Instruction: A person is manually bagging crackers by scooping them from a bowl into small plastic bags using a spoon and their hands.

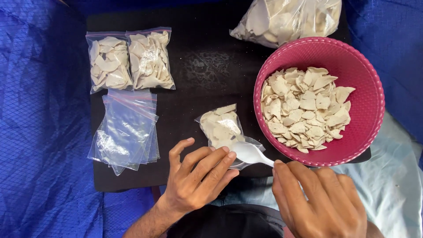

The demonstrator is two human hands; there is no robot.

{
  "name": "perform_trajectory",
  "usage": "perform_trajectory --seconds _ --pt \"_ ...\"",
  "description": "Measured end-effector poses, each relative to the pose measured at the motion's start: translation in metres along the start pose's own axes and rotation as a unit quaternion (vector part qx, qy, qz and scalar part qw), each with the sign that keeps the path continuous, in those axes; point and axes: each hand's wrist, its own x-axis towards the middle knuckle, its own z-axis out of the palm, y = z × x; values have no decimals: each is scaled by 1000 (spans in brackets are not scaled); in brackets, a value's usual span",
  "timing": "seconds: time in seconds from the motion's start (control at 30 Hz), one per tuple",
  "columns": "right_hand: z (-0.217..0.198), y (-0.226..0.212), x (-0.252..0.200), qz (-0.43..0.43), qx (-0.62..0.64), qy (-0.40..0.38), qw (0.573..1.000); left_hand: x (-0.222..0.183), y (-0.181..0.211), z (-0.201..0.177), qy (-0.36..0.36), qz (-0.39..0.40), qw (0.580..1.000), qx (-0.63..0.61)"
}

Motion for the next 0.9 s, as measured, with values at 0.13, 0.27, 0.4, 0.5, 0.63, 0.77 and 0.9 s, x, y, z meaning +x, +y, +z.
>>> perform_trajectory --seconds 0.13,0.27,0.4,0.5,0.63,0.77,0.9 --pt "11 -16 6 37 -4 -22 999 1 0 -1 -1 -4 1000 -10" --pt "18 -18 12 -6 60 -35 998 0 0 -2 -4 3 1000 -7" --pt "5 -10 5 25 40 9 999 0 -1 -4 0 -1 1000 -2" --pt "6 -16 2 22 24 15 999 -1 -1 -1 -3 6 1000 -5" --pt "20 -18 0 -17 46 -5 999 2 4 0 -4 12 1000 -9" --pt "23 -18 -1 9 125 11 992 3 4 0 -4 15 1000 -3" --pt "27 -12 -6 17 164 -1 986 5 3 -1 -10 20 1000 3"
